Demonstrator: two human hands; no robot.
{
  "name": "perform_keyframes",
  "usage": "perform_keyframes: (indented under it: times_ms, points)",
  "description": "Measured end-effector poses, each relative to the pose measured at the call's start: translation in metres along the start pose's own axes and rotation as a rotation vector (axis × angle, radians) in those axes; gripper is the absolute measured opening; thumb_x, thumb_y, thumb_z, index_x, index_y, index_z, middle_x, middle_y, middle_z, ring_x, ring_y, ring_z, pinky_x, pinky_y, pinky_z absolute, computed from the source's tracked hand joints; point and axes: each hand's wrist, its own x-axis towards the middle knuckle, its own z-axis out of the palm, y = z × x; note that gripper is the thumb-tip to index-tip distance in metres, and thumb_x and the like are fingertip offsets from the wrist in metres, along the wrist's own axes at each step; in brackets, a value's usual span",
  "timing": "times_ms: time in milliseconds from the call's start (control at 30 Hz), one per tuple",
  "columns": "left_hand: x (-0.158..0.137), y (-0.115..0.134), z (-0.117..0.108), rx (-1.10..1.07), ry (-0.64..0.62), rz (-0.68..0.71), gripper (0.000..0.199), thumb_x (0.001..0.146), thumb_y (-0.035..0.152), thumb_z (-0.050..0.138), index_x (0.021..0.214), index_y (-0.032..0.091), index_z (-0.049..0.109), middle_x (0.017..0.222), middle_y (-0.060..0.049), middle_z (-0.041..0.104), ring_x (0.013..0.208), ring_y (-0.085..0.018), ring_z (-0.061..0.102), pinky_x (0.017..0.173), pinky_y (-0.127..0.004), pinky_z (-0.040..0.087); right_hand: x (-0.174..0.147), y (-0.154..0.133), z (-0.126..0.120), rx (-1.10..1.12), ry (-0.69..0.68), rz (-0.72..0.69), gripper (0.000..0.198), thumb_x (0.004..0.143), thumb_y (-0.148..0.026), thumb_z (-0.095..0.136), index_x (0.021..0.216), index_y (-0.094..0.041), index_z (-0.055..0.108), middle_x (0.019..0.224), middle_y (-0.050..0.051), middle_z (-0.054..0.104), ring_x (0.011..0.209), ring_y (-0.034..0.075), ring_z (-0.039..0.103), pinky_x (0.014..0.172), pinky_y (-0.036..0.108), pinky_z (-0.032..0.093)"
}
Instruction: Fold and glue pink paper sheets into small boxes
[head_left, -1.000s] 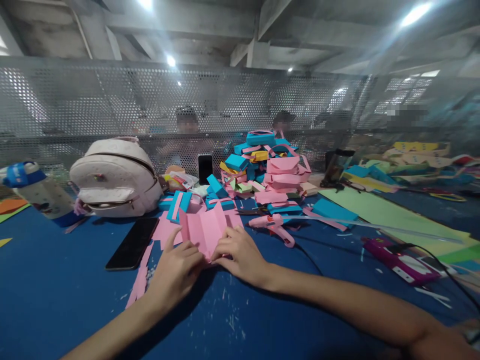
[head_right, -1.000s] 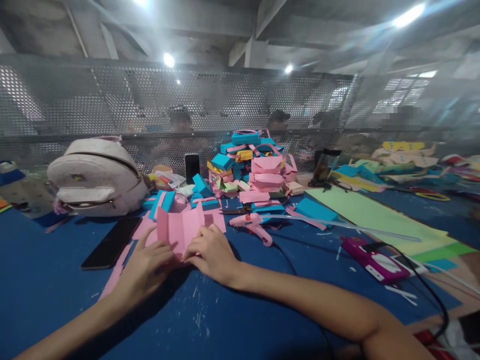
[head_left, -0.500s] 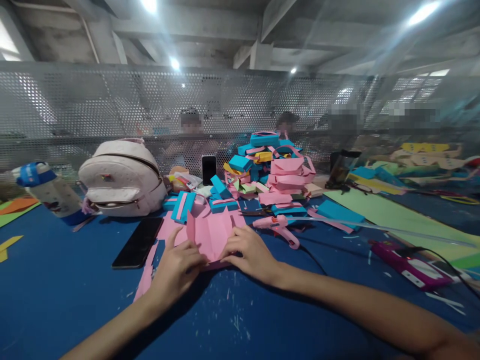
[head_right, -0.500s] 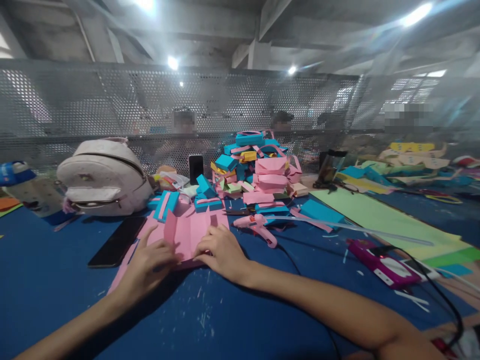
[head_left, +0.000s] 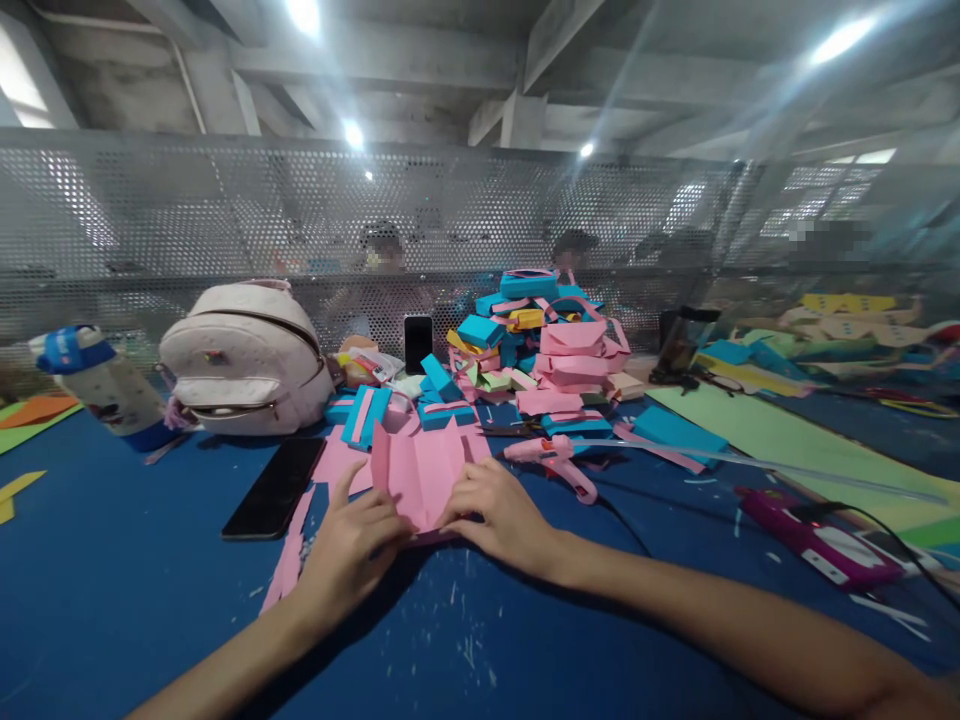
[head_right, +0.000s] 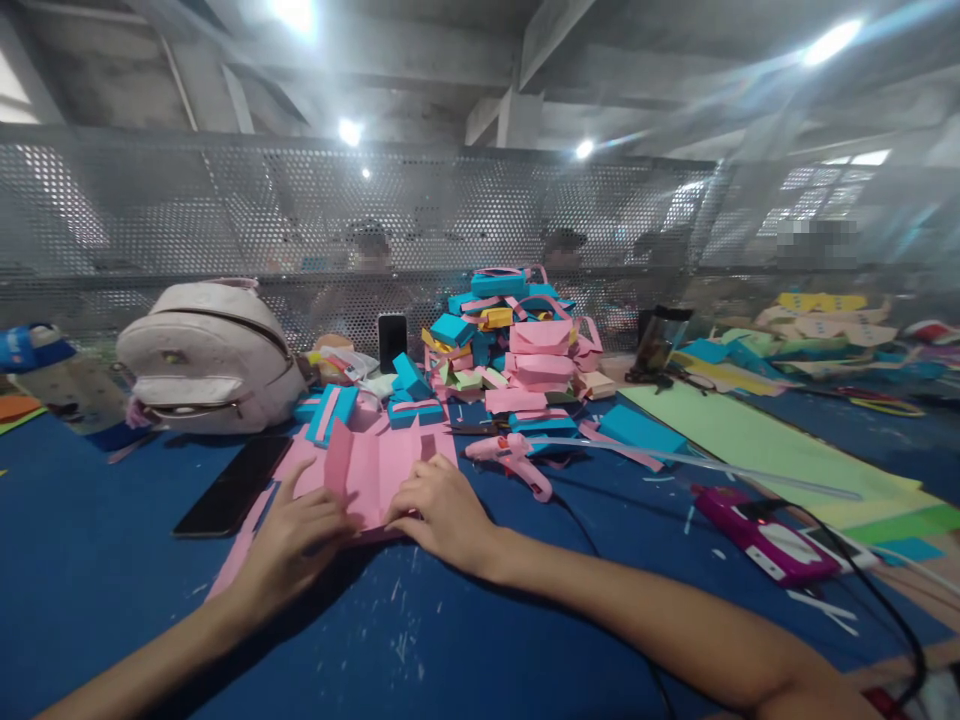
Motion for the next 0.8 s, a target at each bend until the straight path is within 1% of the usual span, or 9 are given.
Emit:
perform_keyframes:
  times_ms: [100, 200, 333, 500, 633, 733, 800]
  points:
    - [-0.001, -0.002, 0.002, 0.008, 0.003, 0.005, 0.022, 0.090, 0.011, 0.050, 0.080, 0.023, 0.067, 0.068, 0.004, 0.068, 0.071, -0.016, 0.063, 0.116, -0.056, 0.010, 0.000, -0.001, -0.001, 0.002, -0.005, 0.003, 0.006, 0.084, -0.019, 0.072, 0.085, -0.024, 0.073, 0.084, -0.004, 0.075, 0.082, 0.016, 0.058, 0.075, 0.032, 0.031]
    - [-0.003, -0.005, 0.006, 0.009, 0.008, 0.001, 0.022, 0.091, 0.012, 0.051, 0.083, 0.023, 0.067, 0.070, 0.004, 0.070, 0.074, -0.016, 0.064, 0.116, -0.055, 0.009, 0.001, 0.000, -0.002, 0.008, -0.009, 0.002, 0.004, 0.084, -0.020, 0.073, 0.085, -0.024, 0.074, 0.083, -0.004, 0.075, 0.082, 0.016, 0.058, 0.075, 0.031, 0.031]
    - [-0.006, -0.007, 0.011, 0.036, 0.013, 0.004, 0.021, 0.094, 0.015, 0.050, 0.084, 0.022, 0.067, 0.072, 0.004, 0.071, 0.075, -0.016, 0.063, 0.115, -0.055, 0.011, 0.002, 0.001, -0.001, -0.003, -0.002, 0.000, 0.003, 0.084, -0.021, 0.072, 0.086, -0.023, 0.074, 0.084, -0.003, 0.075, 0.083, 0.016, 0.057, 0.076, 0.031, 0.030]
    - [-0.006, -0.007, 0.013, 0.064, 0.041, 0.027, 0.021, 0.094, 0.017, 0.050, 0.084, 0.022, 0.067, 0.068, 0.004, 0.069, 0.069, -0.015, 0.061, 0.115, -0.055, 0.012, 0.001, 0.003, 0.000, -0.024, -0.004, -0.021, 0.002, 0.084, -0.022, 0.073, 0.084, -0.023, 0.073, 0.081, -0.004, 0.074, 0.082, 0.015, 0.056, 0.075, 0.030, 0.030]
    - [-0.005, -0.007, 0.012, 0.065, 0.082, 0.037, 0.021, 0.094, 0.018, 0.051, 0.083, 0.023, 0.068, 0.067, 0.004, 0.068, 0.072, -0.015, 0.063, 0.116, -0.055, 0.012, 0.001, 0.004, 0.000, -0.041, -0.015, -0.027, 0.001, 0.084, -0.021, 0.072, 0.084, -0.023, 0.073, 0.080, -0.004, 0.073, 0.082, 0.015, 0.056, 0.075, 0.029, 0.030]
    - [-0.004, -0.008, 0.006, 0.079, 0.077, 0.048, 0.019, 0.094, 0.020, 0.053, 0.081, 0.022, 0.067, 0.064, 0.006, 0.066, 0.067, -0.013, 0.061, 0.117, -0.057, 0.010, 0.002, 0.005, -0.003, -0.077, -0.047, -0.029, 0.003, 0.086, -0.024, 0.070, 0.084, -0.022, 0.072, 0.081, -0.003, 0.072, 0.082, 0.015, 0.056, 0.076, 0.029, 0.030]
    - [-0.003, -0.008, 0.002, 0.114, 0.065, 0.067, 0.021, 0.094, 0.021, 0.053, 0.076, 0.021, 0.065, 0.062, 0.006, 0.064, 0.064, -0.013, 0.059, 0.116, -0.057, 0.011, 0.002, 0.005, -0.006, -0.137, -0.083, -0.045, 0.008, 0.087, -0.029, 0.068, 0.085, -0.021, 0.071, 0.081, -0.002, 0.071, 0.082, 0.016, 0.055, 0.076, 0.030, 0.030]
